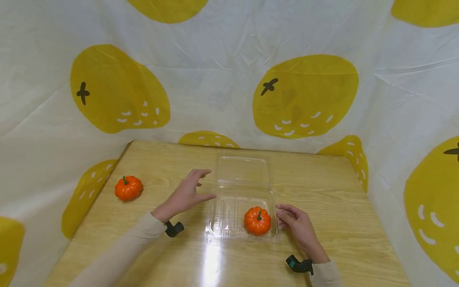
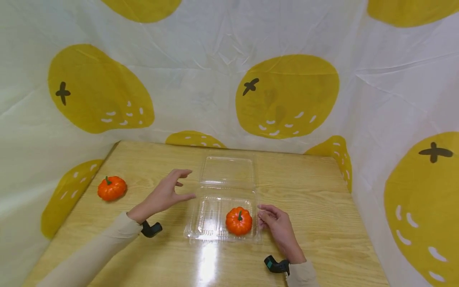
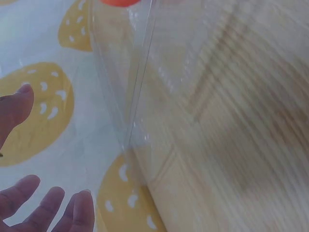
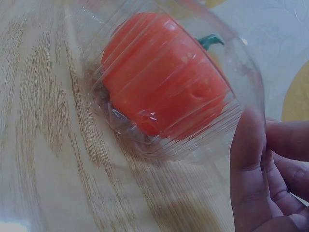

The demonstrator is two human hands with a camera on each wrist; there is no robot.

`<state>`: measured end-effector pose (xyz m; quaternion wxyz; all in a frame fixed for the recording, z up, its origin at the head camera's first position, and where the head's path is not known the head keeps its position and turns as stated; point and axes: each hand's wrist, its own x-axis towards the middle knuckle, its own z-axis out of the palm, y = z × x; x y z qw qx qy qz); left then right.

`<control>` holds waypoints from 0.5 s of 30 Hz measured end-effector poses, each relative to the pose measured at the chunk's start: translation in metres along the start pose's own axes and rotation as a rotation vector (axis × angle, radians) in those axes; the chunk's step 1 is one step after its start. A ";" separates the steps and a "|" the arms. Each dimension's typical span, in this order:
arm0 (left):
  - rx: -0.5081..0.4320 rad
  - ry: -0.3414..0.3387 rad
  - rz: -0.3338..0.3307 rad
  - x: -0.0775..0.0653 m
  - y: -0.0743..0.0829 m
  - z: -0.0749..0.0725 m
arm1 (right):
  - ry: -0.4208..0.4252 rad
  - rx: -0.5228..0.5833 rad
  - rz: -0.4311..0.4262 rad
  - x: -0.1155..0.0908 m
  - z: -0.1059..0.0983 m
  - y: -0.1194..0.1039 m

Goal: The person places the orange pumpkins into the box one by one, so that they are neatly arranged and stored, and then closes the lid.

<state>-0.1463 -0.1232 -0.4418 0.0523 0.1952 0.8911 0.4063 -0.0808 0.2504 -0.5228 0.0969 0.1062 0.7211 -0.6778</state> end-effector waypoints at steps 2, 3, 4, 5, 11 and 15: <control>0.021 0.024 0.001 -0.001 -0.003 -0.007 | -0.001 -0.003 -0.007 0.000 0.000 0.000; 0.033 0.038 0.001 -0.002 -0.004 -0.010 | -0.002 -0.005 -0.008 0.000 0.000 0.000; 0.045 0.050 0.002 -0.002 -0.005 -0.013 | -0.005 -0.006 -0.008 0.000 0.000 0.001; 0.053 0.063 0.002 -0.002 -0.006 -0.016 | -0.005 -0.006 -0.011 0.000 0.000 0.000; 0.075 0.119 -0.016 -0.004 -0.014 -0.034 | -0.004 -0.001 -0.020 -0.001 0.001 0.001; 0.087 0.159 -0.030 -0.008 -0.018 -0.046 | -0.010 0.006 -0.028 -0.001 0.001 0.002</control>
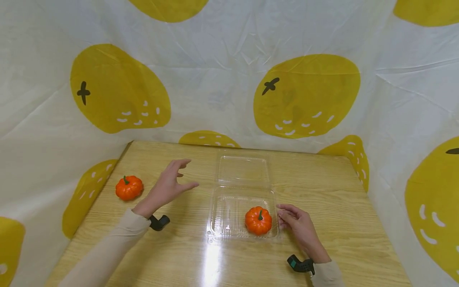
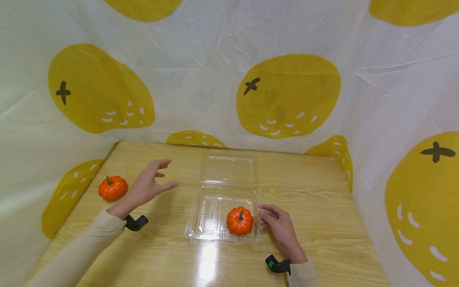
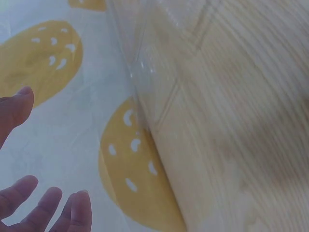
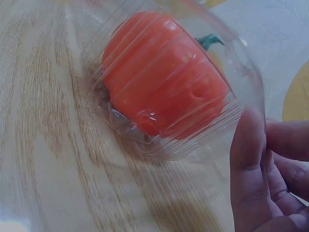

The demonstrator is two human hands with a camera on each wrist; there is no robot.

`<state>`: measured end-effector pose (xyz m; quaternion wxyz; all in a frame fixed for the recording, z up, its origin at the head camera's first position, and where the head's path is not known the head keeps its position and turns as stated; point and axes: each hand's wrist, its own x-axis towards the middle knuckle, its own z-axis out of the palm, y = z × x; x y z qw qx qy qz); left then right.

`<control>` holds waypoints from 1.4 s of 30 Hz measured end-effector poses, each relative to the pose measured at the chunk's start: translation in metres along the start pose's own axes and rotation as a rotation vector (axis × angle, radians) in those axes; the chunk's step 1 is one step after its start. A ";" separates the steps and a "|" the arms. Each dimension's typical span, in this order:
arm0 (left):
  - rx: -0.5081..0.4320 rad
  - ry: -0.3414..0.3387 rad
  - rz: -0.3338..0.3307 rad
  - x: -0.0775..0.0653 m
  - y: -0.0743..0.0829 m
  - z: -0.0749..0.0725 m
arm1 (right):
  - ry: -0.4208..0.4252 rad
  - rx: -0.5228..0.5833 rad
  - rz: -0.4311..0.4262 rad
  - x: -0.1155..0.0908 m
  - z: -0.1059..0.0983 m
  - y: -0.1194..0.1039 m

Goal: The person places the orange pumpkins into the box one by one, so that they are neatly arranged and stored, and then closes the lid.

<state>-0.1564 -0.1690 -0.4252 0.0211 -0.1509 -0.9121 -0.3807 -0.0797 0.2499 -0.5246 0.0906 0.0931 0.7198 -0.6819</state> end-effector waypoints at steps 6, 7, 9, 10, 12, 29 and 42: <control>0.011 0.055 0.002 -0.001 -0.009 -0.017 | -0.012 0.005 -0.016 0.000 0.000 0.001; 0.012 0.061 -0.002 -0.002 -0.010 -0.020 | -0.011 0.004 -0.017 0.000 0.000 0.001; 0.016 0.069 -0.015 -0.003 -0.014 -0.025 | -0.006 -0.001 -0.010 0.000 0.000 0.000; 0.017 0.073 -0.022 -0.003 -0.015 -0.027 | -0.003 -0.003 -0.005 0.000 0.000 0.000; 0.010 0.087 -0.036 -0.004 -0.019 -0.031 | 0.002 -0.006 0.003 0.000 0.000 -0.001; -0.006 0.187 -0.147 -0.026 -0.047 -0.073 | 0.014 -0.012 0.005 -0.001 0.002 -0.004; -0.002 0.222 -0.225 -0.039 -0.075 -0.097 | 0.010 -0.025 -0.004 -0.003 0.002 -0.005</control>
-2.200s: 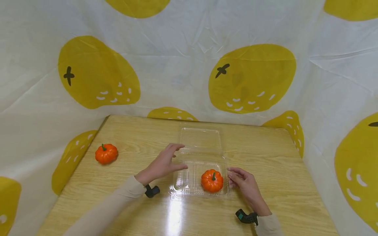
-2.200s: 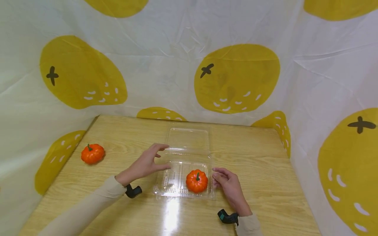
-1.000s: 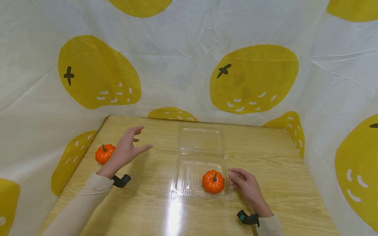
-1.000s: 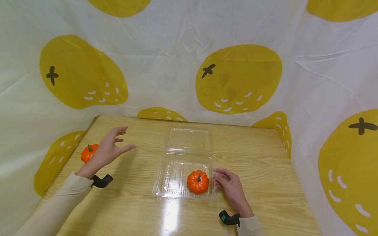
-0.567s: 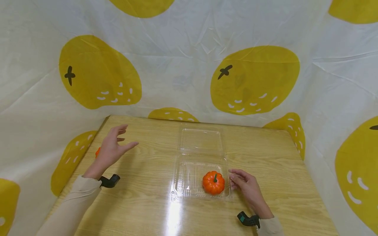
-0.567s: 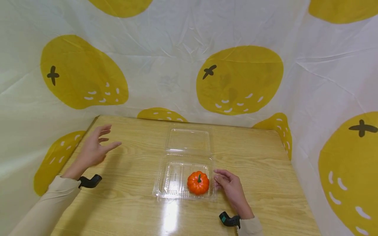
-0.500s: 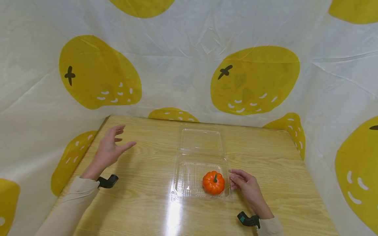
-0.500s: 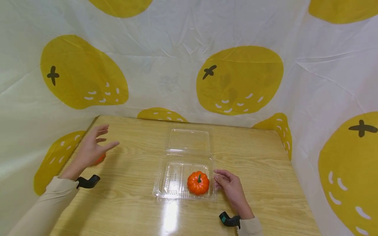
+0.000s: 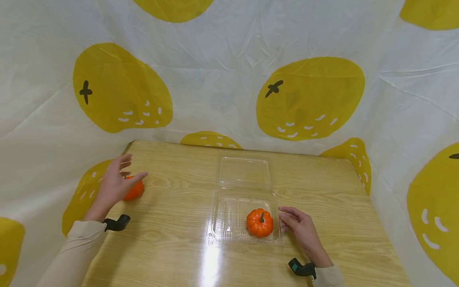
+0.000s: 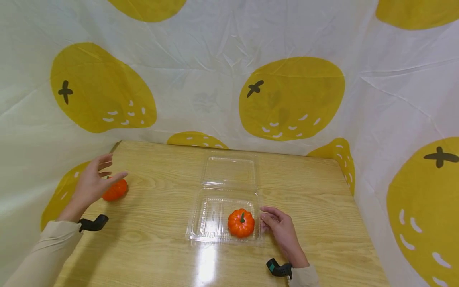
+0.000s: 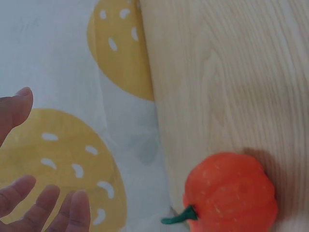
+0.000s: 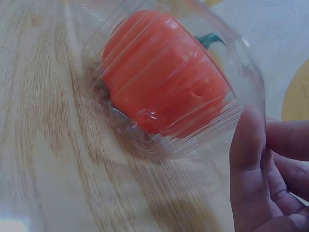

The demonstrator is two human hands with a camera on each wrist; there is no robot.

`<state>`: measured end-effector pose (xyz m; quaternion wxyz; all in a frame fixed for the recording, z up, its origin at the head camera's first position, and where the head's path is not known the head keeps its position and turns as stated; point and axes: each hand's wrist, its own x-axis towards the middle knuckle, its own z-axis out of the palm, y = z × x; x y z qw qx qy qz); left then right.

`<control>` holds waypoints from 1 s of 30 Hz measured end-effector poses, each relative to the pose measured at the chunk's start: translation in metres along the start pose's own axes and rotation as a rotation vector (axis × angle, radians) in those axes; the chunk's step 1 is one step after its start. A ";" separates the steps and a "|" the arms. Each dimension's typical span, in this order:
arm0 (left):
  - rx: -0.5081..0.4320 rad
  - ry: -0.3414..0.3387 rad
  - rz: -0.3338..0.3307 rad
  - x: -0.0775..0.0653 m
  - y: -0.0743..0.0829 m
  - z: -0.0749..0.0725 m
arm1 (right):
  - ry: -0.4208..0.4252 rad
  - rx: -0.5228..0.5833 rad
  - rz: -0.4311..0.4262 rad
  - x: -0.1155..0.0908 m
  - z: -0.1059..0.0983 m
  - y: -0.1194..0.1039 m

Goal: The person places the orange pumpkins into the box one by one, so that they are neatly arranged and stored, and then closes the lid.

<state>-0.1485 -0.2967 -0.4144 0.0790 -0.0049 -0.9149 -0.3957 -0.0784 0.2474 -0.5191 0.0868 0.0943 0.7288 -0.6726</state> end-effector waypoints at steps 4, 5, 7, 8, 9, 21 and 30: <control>0.017 0.009 -0.023 -0.002 -0.010 -0.005 | 0.006 -0.003 0.007 -0.001 0.000 0.000; 0.025 0.016 -0.027 -0.002 -0.013 -0.006 | 0.007 -0.003 0.009 -0.001 0.000 0.000; 0.034 0.019 -0.037 -0.003 -0.018 -0.007 | 0.007 0.001 0.012 -0.001 0.000 0.000; 0.041 0.019 -0.042 -0.004 -0.020 -0.008 | 0.006 0.002 0.014 -0.001 0.001 0.000; 0.046 0.017 -0.049 -0.004 -0.022 -0.009 | 0.005 0.004 0.015 -0.001 0.001 -0.001; 0.091 -0.009 -0.092 -0.010 -0.043 -0.009 | -0.004 -0.020 0.008 -0.001 0.000 -0.005; 0.101 -0.017 -0.141 -0.015 -0.054 -0.005 | 0.003 -0.022 0.024 0.000 0.000 -0.005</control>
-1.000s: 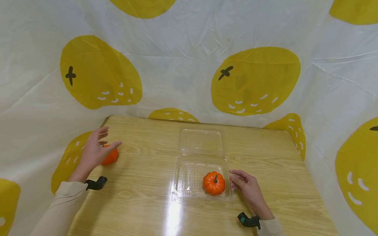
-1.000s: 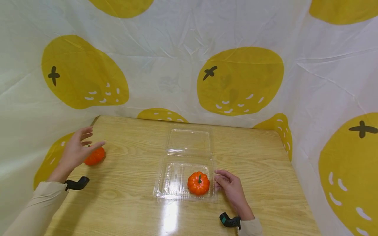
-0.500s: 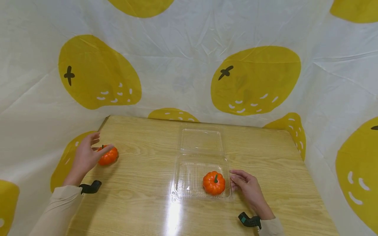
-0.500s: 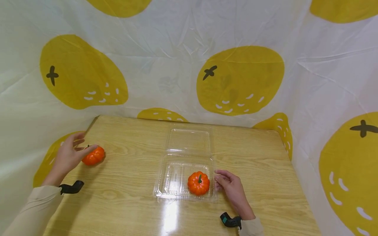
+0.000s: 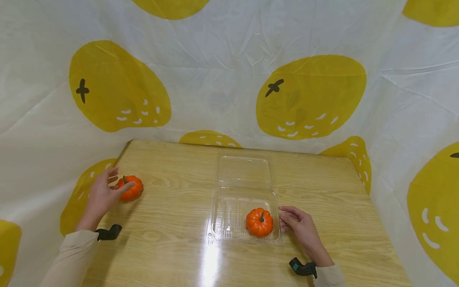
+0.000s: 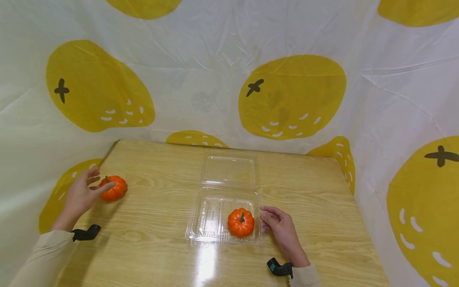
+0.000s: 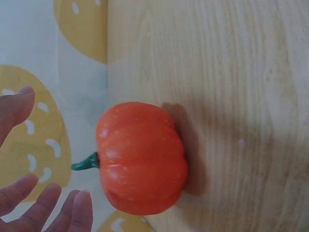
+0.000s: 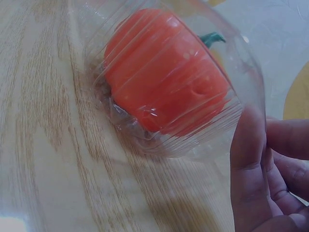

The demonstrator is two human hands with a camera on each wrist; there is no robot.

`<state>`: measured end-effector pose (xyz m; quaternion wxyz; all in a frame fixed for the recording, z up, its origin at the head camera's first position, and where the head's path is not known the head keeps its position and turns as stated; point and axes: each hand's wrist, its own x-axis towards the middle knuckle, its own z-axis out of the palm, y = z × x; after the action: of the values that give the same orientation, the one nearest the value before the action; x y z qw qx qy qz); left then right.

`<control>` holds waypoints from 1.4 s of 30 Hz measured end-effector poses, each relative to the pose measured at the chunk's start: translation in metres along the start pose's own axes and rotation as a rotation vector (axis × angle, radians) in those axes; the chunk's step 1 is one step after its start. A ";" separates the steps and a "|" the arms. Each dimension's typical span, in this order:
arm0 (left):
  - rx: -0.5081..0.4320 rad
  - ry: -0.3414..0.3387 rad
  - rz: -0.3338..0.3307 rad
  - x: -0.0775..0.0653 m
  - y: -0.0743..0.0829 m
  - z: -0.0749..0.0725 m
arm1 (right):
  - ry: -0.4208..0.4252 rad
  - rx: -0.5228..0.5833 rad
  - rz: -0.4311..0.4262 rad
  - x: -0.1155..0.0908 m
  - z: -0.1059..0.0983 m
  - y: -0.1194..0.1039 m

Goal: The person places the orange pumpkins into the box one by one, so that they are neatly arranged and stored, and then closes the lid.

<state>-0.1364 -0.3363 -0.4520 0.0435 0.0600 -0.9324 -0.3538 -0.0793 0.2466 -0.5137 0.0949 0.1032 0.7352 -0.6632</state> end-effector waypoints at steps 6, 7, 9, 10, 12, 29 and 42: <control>-0.001 -0.016 -0.021 -0.002 -0.007 0.004 | 0.001 0.007 0.001 -0.001 0.000 0.000; 0.001 -0.015 -0.022 -0.002 -0.008 0.005 | -0.001 0.006 0.001 -0.001 0.000 -0.001; -0.001 -0.013 -0.021 -0.002 -0.011 0.006 | -0.004 0.006 0.002 0.000 0.000 -0.001; -0.001 -0.013 -0.021 -0.002 -0.013 0.007 | -0.005 0.007 0.002 0.000 0.000 -0.001; 0.005 -0.007 -0.020 -0.001 -0.015 0.008 | -0.009 0.006 0.003 0.000 0.000 -0.002; 0.014 -0.039 -0.082 -0.002 -0.032 0.008 | -0.048 0.010 -0.033 0.000 -0.001 -0.004; 0.006 -0.066 -0.089 0.001 -0.047 0.018 | -0.038 0.019 -0.027 0.001 -0.001 -0.001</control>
<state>-0.1355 -0.3594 -0.4963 -0.0030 0.0898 -0.9307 -0.3545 -0.0804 0.2474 -0.5132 0.0989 0.0815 0.7281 -0.6734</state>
